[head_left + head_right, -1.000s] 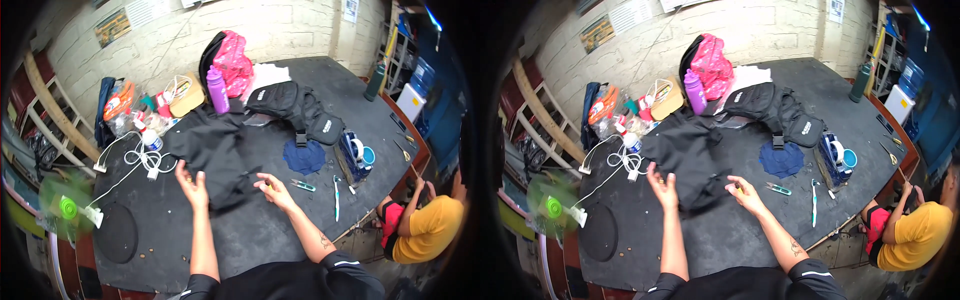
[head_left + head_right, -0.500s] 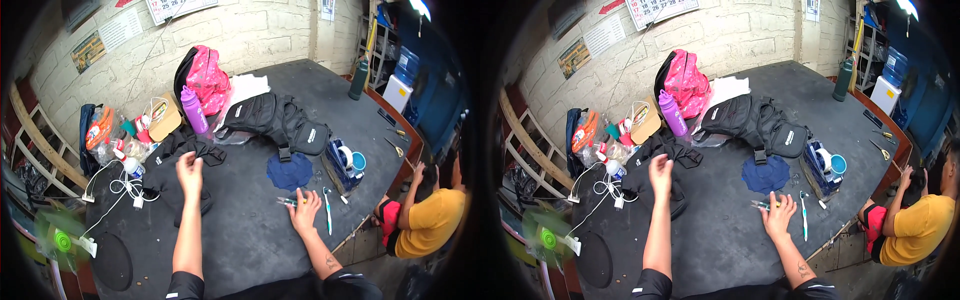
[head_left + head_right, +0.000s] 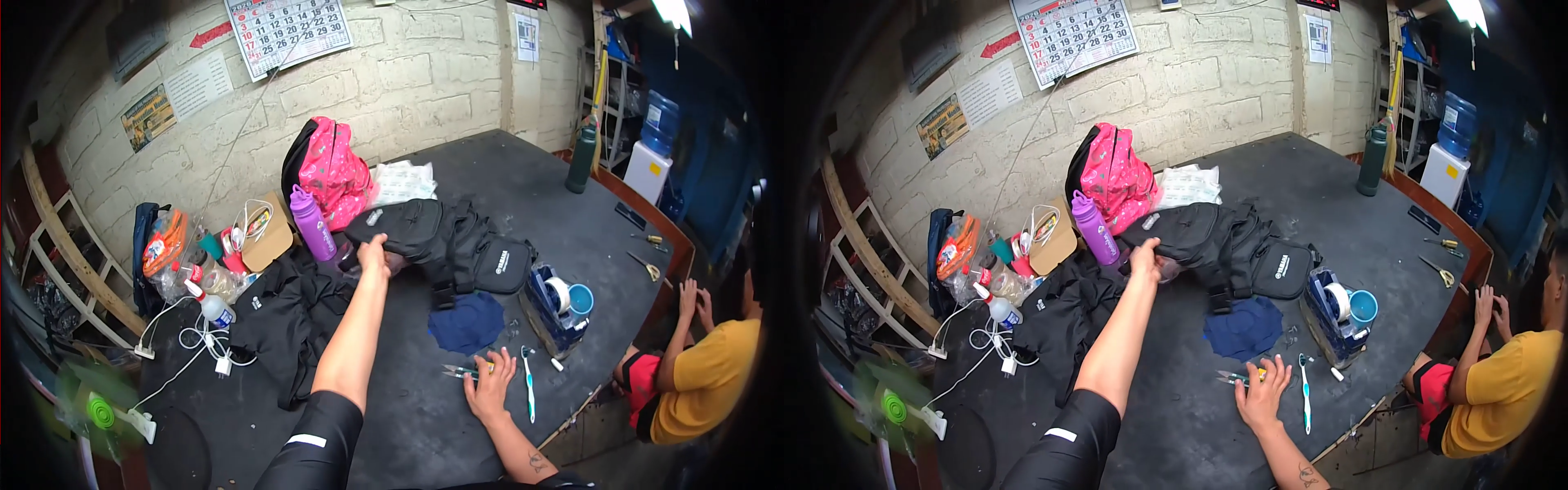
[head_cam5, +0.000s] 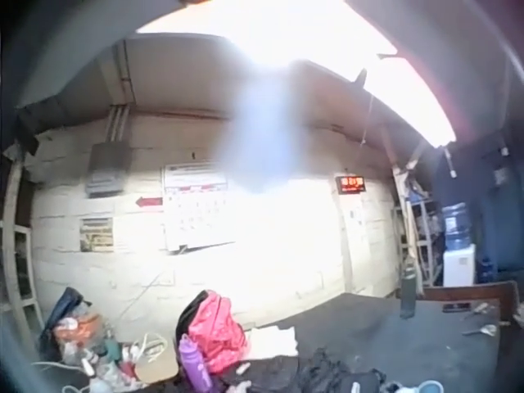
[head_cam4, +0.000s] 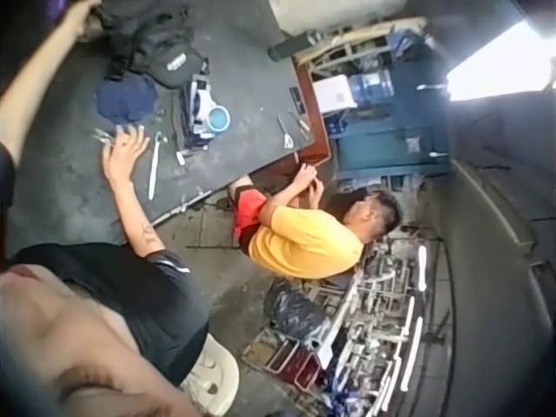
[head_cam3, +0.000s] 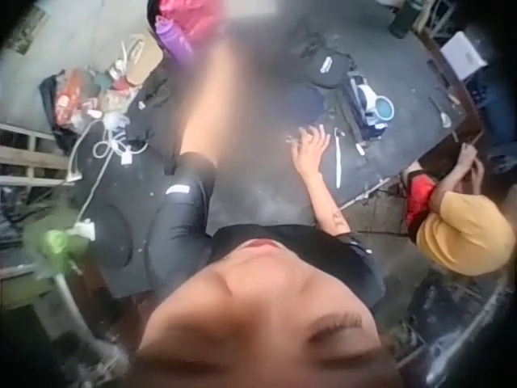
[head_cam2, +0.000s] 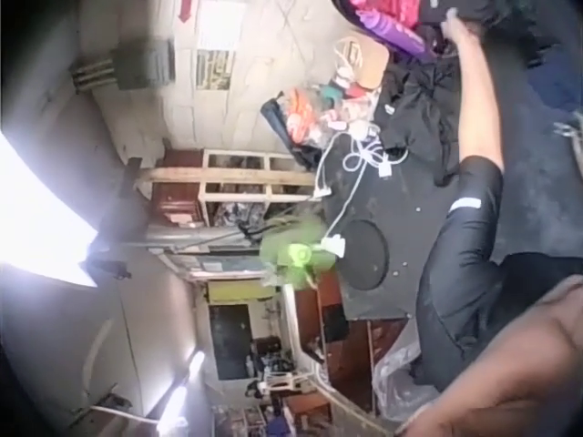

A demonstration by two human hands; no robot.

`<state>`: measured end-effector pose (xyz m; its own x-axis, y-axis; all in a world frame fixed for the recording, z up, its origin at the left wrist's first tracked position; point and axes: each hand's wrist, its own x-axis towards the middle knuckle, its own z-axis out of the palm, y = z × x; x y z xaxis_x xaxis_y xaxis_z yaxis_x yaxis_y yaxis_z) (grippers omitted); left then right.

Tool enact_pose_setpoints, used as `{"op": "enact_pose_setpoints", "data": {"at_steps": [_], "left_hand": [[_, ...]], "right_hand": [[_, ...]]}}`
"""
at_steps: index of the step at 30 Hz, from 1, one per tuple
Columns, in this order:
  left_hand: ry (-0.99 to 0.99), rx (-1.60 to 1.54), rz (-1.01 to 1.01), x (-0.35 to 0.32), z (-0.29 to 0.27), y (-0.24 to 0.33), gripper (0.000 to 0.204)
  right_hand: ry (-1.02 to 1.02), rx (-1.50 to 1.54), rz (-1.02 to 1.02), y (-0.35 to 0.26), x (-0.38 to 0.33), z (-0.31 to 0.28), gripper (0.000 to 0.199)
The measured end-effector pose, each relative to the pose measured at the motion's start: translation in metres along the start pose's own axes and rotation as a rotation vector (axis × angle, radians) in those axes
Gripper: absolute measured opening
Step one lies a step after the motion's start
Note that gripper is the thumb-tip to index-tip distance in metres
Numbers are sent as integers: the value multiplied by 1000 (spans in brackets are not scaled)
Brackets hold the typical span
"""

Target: Inspecting, cleaning loose threads with a lighter, and organizing textile shoulder bags at a workbench.

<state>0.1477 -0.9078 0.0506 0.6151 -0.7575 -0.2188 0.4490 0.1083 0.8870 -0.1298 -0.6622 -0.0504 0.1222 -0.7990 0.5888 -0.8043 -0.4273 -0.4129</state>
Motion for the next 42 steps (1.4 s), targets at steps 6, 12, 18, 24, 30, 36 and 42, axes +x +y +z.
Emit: {"op": "enact_pose_setpoints", "data": {"at_steps": [6, 12, 18, 24, 30, 36, 42], "left_hand": [[-361, -180, 640, -160, -106, 77, 41], [-365, 89, 375, -243, -178, 40, 44], [-279, -155, 217, -260, -219, 13, 37], [-174, -102, 10, -266, -208, 0, 42], [-366, -382, -79, -272, -222, 8, 39], [-411, -391, -130, -267, -228, 20, 44], [-454, -351, -97, -263, -246, 21, 47]], "right_hand": [[297, 535, -41, -43, 40, -19, 30], [-138, 820, -45, -127, 87, 15, 42], [-341, 614, 161, -128, 68, 45, 19], [-418, 827, -203, -177, 19, 3, 10], [8, 354, 109, -130, 76, -17, 25], [-535, 516, -192, -128, 22, -17, 27], [-262, 250, -104, -106, 71, -36, 20]]}}
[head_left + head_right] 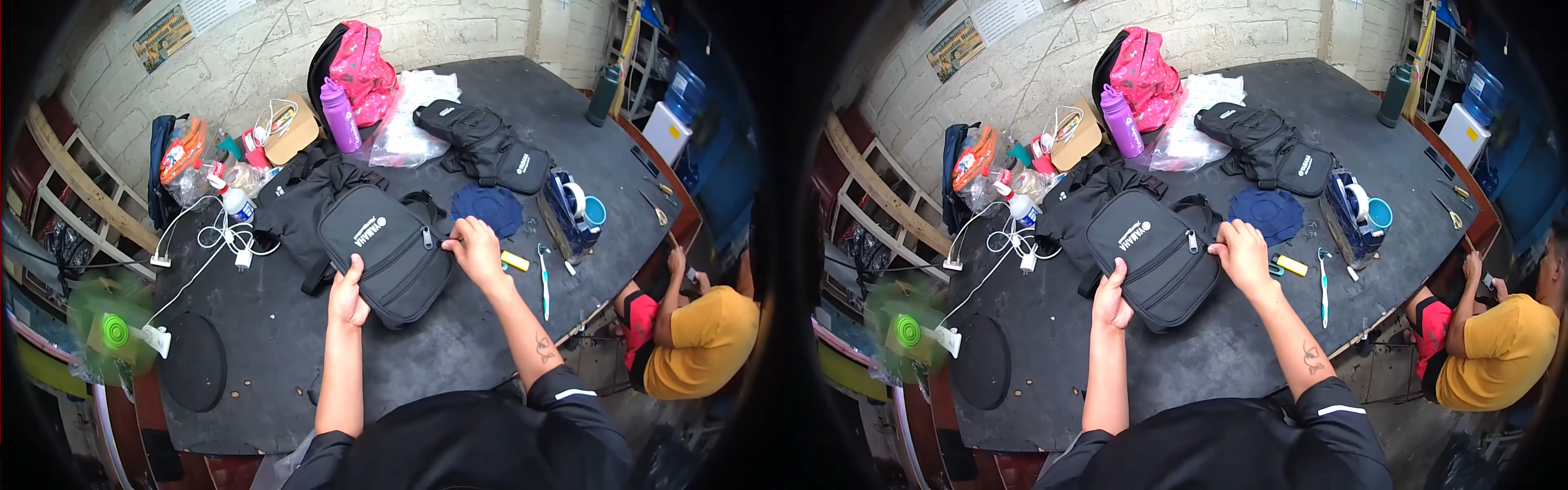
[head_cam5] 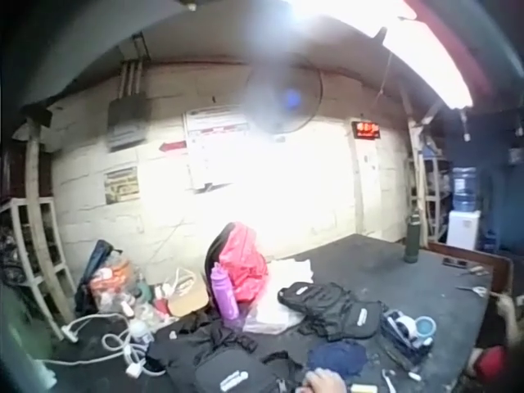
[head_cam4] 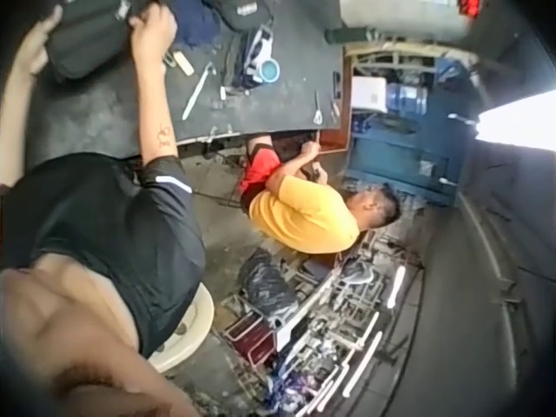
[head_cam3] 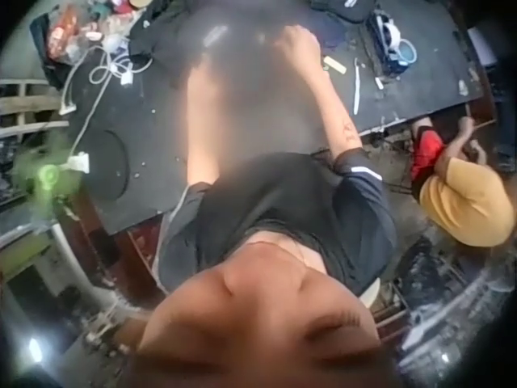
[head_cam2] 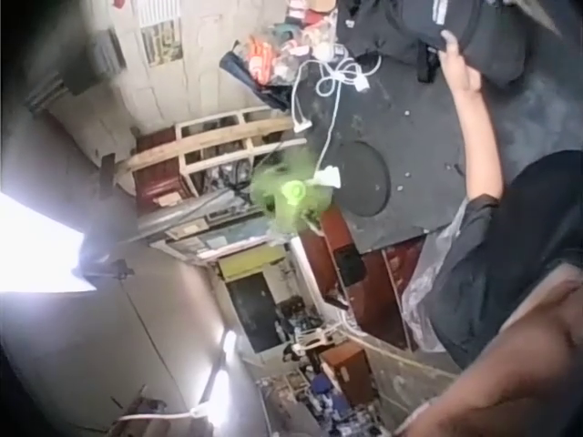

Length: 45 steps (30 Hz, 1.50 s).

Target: Inspecting, cleaning loose threads with a lighter, and organizing textile shoulder bags at a workbench.

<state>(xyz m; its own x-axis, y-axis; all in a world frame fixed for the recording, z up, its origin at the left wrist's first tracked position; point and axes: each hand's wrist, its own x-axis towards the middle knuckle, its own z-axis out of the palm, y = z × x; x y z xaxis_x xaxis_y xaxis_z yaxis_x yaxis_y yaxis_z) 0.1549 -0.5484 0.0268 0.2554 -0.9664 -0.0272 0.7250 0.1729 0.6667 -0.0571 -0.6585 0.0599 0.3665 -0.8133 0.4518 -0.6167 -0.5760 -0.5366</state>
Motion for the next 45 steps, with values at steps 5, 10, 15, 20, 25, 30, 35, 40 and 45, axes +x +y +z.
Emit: {"op": "enact_pose_setpoints", "data": {"at_steps": [5, 10, 15, 20, 25, 30, 35, 40, 45], "left_hand": [[-4, -70, -268, 14, -10, 27, 57], [623, 806, 476, -2, 35, 29, 48], [-174, 1602, 1153, -41, 73, -4, 25], [-151, 1541, 722, -39, 72, -18, 19], [-98, 446, 212, -24, 66, -8, 26], [58, -13, 132, -3, 65, 12, 30], [92, -280, -17, 8, 70, 28, 54], [-4, -316, 74, 31, 65, 37, 30], [-112, -319, 239, 18, 53, 24, 42]], "right_hand": [[-308, -50, -801, -20, -9, -28, 45], [-266, 132, -520, -30, 18, -17, 29], [-69, 165, -426, -35, 52, -12, 19], [6, 194, -347, -42, 69, -16, 25], [-26, 163, -364, -42, 63, -18, 26], [28, 182, -468, -45, 56, -18, 25], [-58, 140, -553, -45, 55, -17, 20], [341, 222, -835, -64, 11, -5, 40], [-346, 1492, 180, -74, -24, 18, 82]]}}
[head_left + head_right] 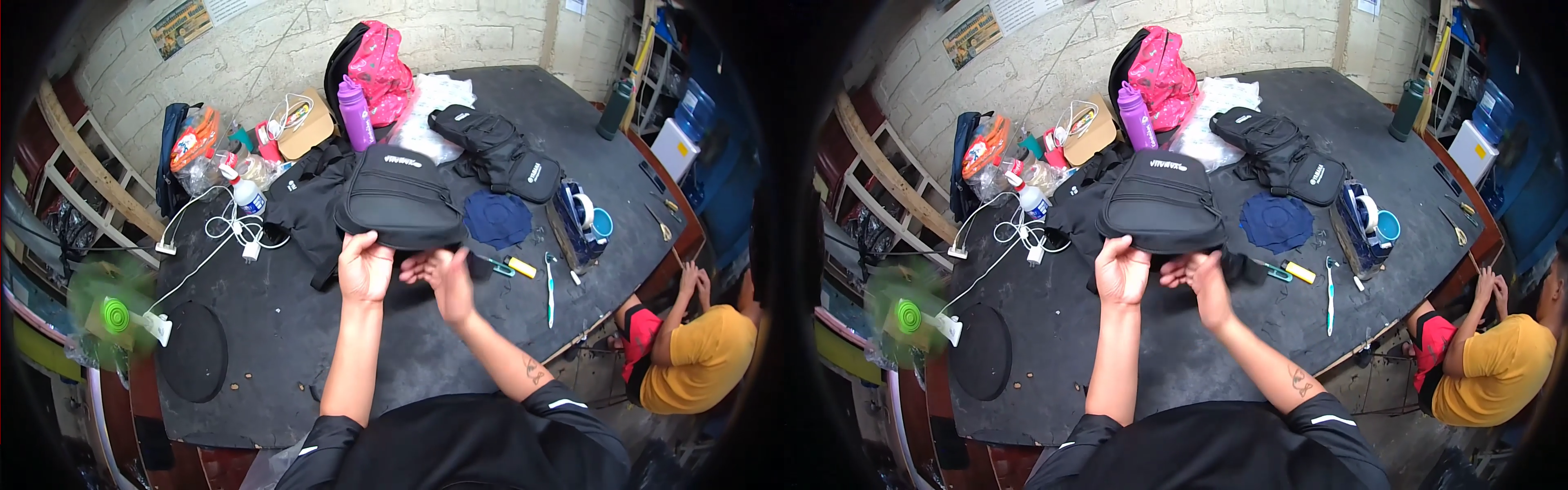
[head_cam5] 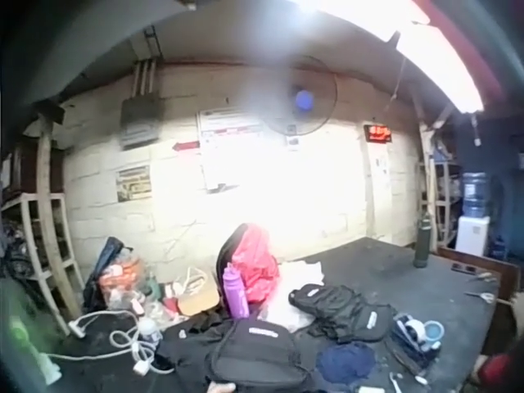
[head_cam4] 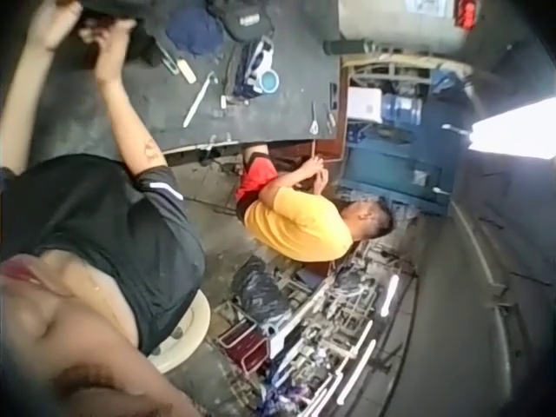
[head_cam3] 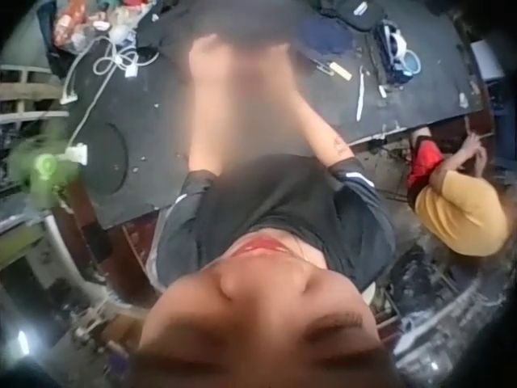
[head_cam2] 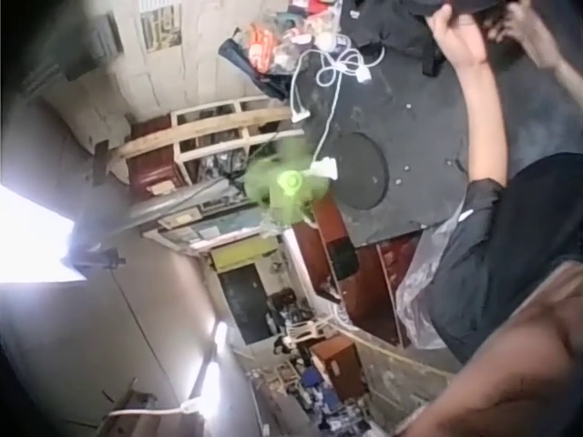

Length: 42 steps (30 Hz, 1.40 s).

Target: Inspecting, cleaning loose threads with a lighter, and organizing textile shoulder bags at a workbench.

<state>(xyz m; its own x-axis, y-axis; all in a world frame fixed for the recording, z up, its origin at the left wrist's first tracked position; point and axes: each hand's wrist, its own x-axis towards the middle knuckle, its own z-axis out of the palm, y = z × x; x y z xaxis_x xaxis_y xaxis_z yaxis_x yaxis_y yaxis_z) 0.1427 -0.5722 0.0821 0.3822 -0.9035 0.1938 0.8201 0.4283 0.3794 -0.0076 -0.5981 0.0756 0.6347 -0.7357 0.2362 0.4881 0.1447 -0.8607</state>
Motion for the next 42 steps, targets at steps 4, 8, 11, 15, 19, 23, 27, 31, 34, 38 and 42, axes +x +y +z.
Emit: {"op": "enact_pose_setpoints", "data": {"at_steps": [4, 8, 11, 15, 19, 23, 27, 31, 34, 38, 42], "left_hand": [[-119, -128, -154, -17, -1, 8, 42], [-41, 58, -73, -19, 0, 6, 35], [-102, 23, -89, -22, -4, 5, 26], [-178, -48, -156, -30, -6, 6, 30], [-219, -231, -97, -39, 0, -14, 41], [-25, -31, 25, -43, -3, -31, 41], [-223, -160, -112, -32, -23, 8, 41], [-265, -100, -105, -34, -30, 33, 41], [-253, -57, -112, -41, -27, 36, 41], [-251, -21, -123, -46, -24, 37, 41], [-256, -5, -127, -44, -27, 41, 42]], "right_hand": [[286, 772, 59, -11, 21, -42, 55], [432, 771, 107, -9, 21, -65, 47], [120, 921, 56, 1, 17, -72, 49], [277, 820, 184, 8, 21, -74, 56], [257, 697, 153, 16, 19, -57, 55], [348, 327, 163, 32, -7, -21, 45], [468, 123, 116, 44, -35, 3, 45], [384, -7, -105, 41, -50, 9, 45], [371, -208, -166, 37, -54, 7, 47], [358, -246, -159, 39, -51, 8, 48], [293, -293, -66, 24, -39, 6, 52]]}}
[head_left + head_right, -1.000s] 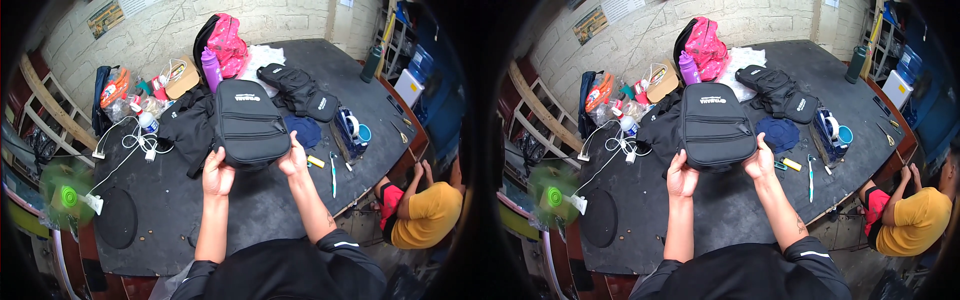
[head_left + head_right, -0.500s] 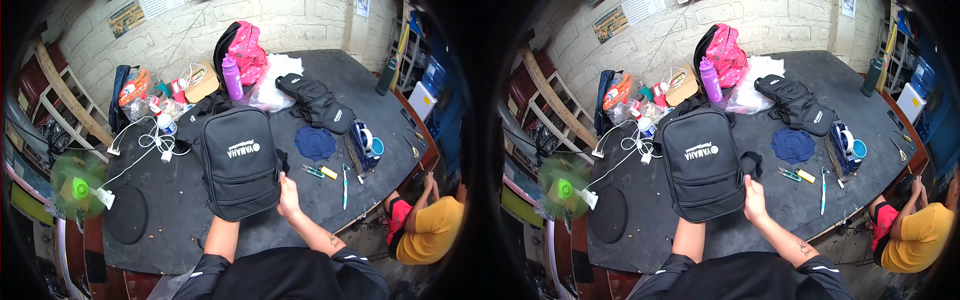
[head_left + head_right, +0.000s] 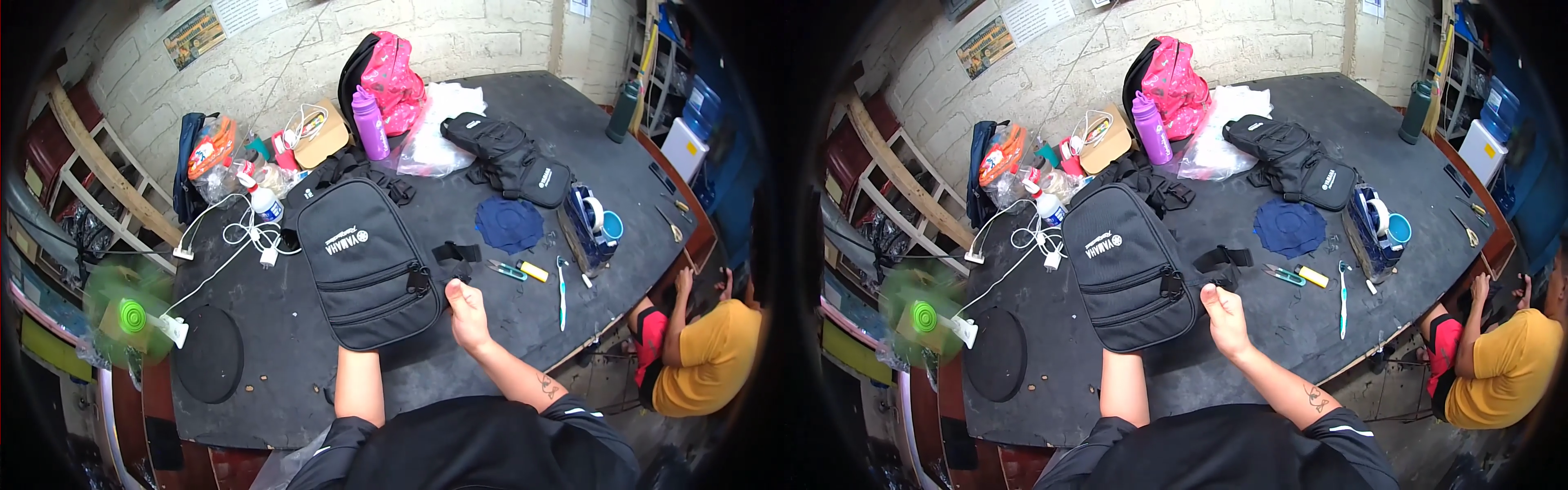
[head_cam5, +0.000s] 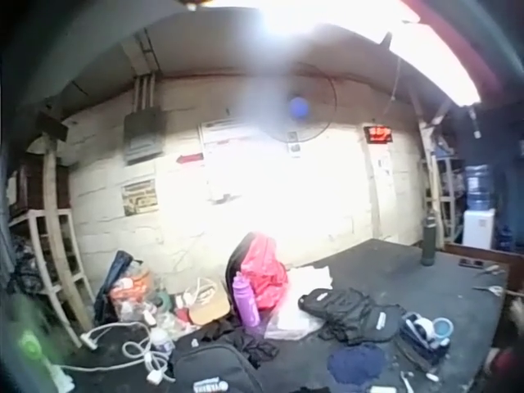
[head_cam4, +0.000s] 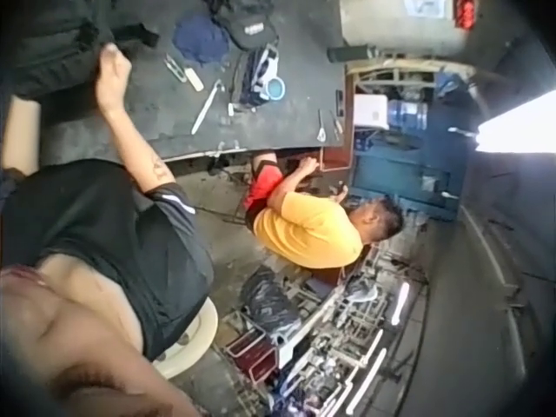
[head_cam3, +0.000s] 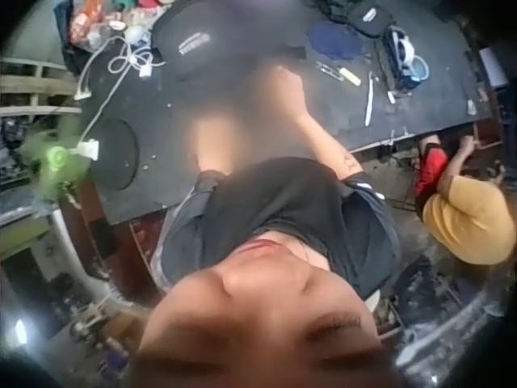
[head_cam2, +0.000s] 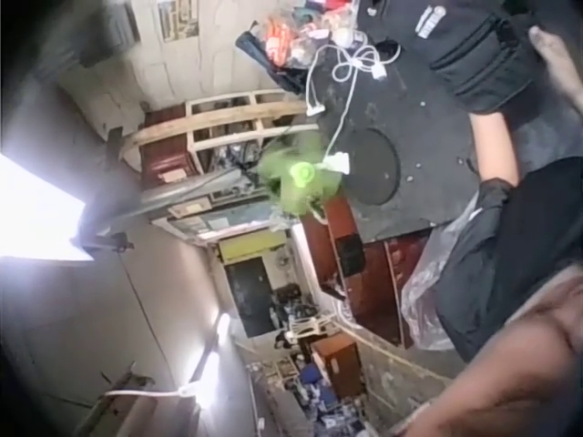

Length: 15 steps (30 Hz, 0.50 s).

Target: Inspecting, cleaning loose threads with a lighter, and organizing textile shoulder bags at a workbench.

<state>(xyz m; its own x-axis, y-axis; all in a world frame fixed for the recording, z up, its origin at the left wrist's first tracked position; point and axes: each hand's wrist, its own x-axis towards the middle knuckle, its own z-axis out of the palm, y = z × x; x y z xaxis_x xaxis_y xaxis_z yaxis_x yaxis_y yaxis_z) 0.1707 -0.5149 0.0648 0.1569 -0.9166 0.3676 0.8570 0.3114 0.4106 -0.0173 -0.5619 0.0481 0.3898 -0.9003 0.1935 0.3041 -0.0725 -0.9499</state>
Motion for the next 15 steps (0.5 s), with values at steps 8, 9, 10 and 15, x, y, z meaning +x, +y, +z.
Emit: {"op": "enact_pose_setpoints", "data": {"at_steps": [8, 9, 10, 15], "left_hand": [[20, 60, -30, 15, 6, -11, 42], [31, 72, -38, 18, 7, -14, 42], [41, 84, -44, 23, 7, -16, 42], [49, 129, -73, 31, 6, -19, 42]], "right_hand": [[67, -711, -149, -59, 32, -24, 24], [73, -475, -321, -59, 36, -19, 20], [37, -291, -238, -58, 39, -15, 19], [55, 55, 23, -54, 45, 3, 18]]}}
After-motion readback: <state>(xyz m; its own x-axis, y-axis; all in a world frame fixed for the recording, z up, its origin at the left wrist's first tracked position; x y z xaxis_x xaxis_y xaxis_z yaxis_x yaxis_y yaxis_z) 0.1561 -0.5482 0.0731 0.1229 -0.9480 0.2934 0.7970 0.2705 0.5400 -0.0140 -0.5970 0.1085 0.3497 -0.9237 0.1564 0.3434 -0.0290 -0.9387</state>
